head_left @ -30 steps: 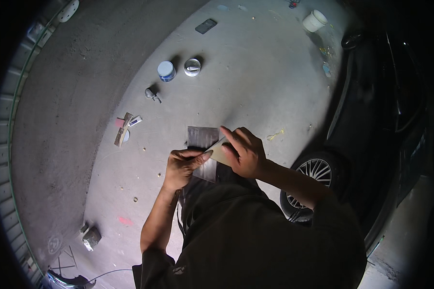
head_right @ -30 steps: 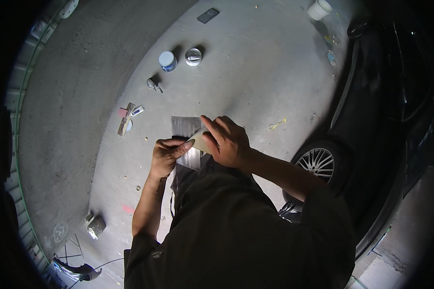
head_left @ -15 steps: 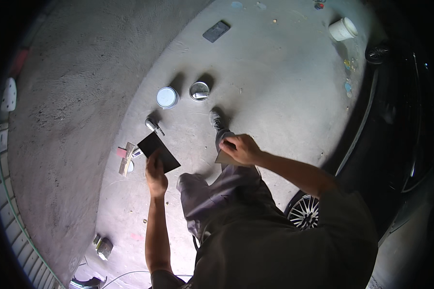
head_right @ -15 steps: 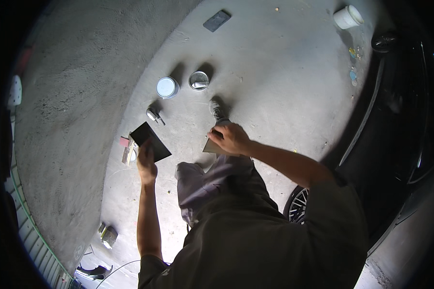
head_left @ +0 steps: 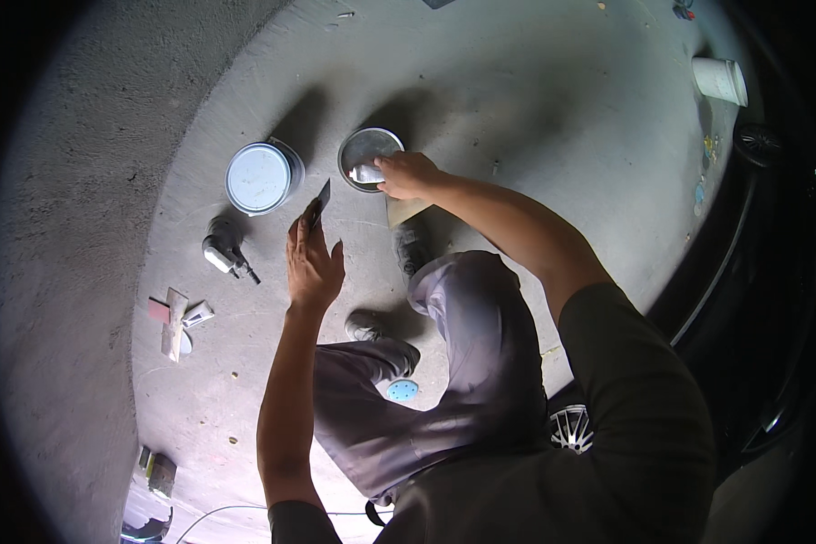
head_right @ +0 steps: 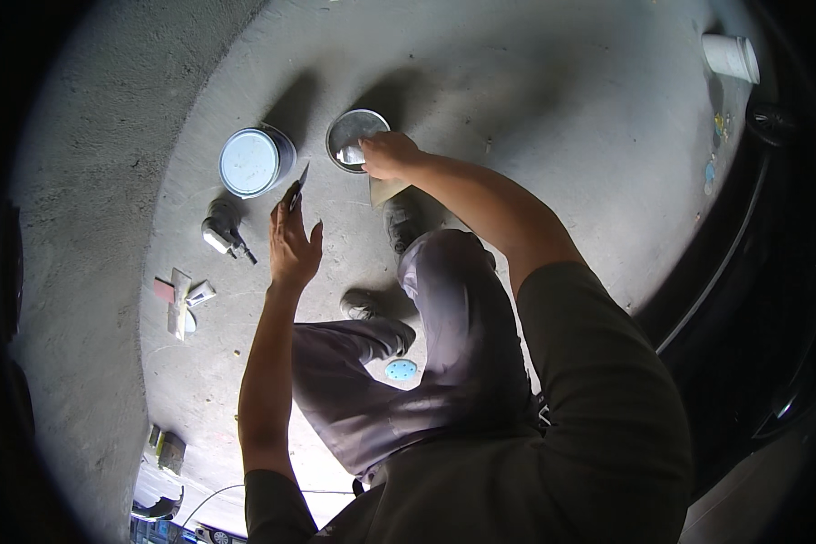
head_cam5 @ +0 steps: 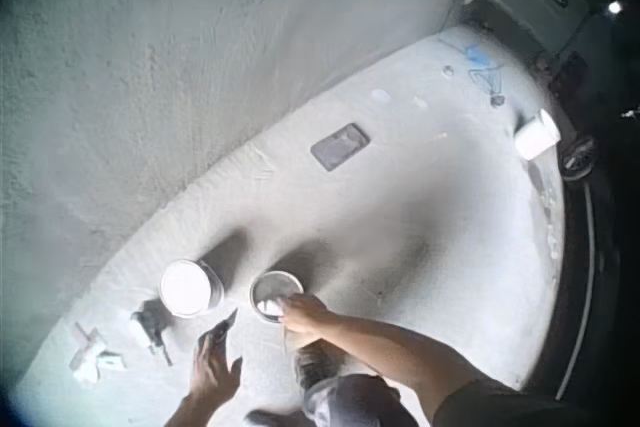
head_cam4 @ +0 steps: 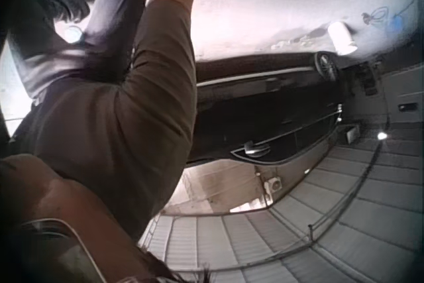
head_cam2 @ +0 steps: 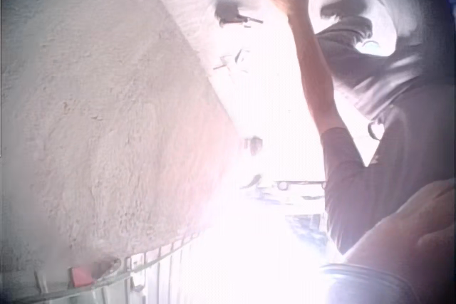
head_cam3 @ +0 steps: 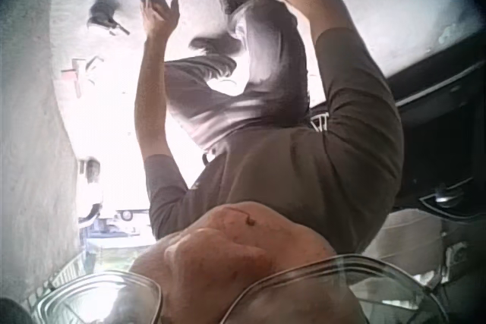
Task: The person mixes body filler in a container and applies it to a damaged area on the front of a black car using a spreader. They then sand the applied filler with a sanding block and inspect the surface by hand.
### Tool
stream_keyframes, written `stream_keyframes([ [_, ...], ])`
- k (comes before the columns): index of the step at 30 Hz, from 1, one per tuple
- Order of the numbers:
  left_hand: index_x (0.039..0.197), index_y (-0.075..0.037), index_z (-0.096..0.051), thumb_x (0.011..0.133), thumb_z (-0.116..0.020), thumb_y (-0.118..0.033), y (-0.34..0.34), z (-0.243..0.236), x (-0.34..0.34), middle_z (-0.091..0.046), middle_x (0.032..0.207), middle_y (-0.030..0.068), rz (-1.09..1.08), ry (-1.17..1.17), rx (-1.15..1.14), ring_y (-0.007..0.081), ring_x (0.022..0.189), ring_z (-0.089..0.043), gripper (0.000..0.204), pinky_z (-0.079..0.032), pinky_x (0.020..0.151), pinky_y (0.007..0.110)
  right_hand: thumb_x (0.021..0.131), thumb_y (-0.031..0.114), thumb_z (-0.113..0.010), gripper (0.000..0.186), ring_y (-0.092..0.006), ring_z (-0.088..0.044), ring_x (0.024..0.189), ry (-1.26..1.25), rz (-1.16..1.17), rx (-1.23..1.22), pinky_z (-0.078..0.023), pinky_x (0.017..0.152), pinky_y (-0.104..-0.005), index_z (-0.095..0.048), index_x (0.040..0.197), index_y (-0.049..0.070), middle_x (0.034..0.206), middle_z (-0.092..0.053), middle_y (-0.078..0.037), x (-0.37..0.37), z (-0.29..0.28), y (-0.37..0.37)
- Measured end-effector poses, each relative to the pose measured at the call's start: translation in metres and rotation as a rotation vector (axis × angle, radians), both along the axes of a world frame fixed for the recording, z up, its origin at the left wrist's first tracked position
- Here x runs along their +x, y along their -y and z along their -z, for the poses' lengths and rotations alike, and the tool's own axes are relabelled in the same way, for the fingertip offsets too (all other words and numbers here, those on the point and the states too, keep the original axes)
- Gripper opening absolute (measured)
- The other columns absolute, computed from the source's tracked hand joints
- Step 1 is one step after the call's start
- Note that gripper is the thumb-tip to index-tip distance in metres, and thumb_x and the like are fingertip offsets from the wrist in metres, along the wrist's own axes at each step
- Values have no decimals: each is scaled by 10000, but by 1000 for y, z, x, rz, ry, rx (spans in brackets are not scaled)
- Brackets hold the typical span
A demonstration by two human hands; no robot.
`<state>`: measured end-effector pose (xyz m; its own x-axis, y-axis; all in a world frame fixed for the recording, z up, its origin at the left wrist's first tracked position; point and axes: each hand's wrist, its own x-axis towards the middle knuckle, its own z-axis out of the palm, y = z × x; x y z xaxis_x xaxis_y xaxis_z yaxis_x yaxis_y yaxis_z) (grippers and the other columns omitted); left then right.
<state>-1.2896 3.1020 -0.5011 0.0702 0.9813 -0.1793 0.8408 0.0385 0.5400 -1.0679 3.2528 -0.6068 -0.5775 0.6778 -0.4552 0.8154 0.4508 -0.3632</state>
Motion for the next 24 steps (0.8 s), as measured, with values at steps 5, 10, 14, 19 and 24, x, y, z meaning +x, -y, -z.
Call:
stream_keyframes([
  [5, 1550, 27, -428, 868, -754, -124, -68, 70, -4, -397, 1621, 157, 75, -70, 178, 384, 1456, -391, 771, -300, 1226, 539, 816, 269, -712, 398, -329, -768, 965, 75, -266, -6, -629, 829, -463, -709, 1135, 30, 979, -775, -187, -10, 37, -29],
  [10, 1511, -36, -527, 883, -802, -390, -125, 82, 41, -306, 1701, -9, 191, -478, 99, 320, 1507, -337, 772, -198, 1193, 706, 781, 428, -778, 473, -415, -745, 886, -248, 386, 136, -590, 813, -495, -740, 959, -8, 905, -750, -241, 65, 21, -34],
  [14, 1500, -78, -560, 783, -852, -569, -140, 79, 99, -167, 1741, -81, 319, -441, -153, 284, 1571, -216, 917, -133, 1200, 773, 784, 421, -761, 461, -420, -744, 887, -36, 558, 39, -586, 822, -490, -737, 883, -28, 897, -744, -260, 132, 40, 6],
  [19, 1581, -197, -478, 710, -885, -624, -156, 104, 113, 18, 1757, -106, 426, -514, -326, 338, 1615, -73, 1052, -206, 1147, 850, 887, 497, -695, 538, -433, -734, 876, 26, 624, 138, -581, 827, -488, -727, 857, -40, 873, -735, -266, 153, 89, 56],
  [24, 1627, -277, -364, 659, -974, -466, -158, 118, 107, -23, 1760, -87, 345, -416, -372, 367, 1612, -93, 1161, -323, 1151, 790, 1065, 555, -504, 611, -420, -718, 828, -132, 680, -5, -557, 799, -492, -729, 917, 6, 904, -726, -253, 150, 93, 72],
])
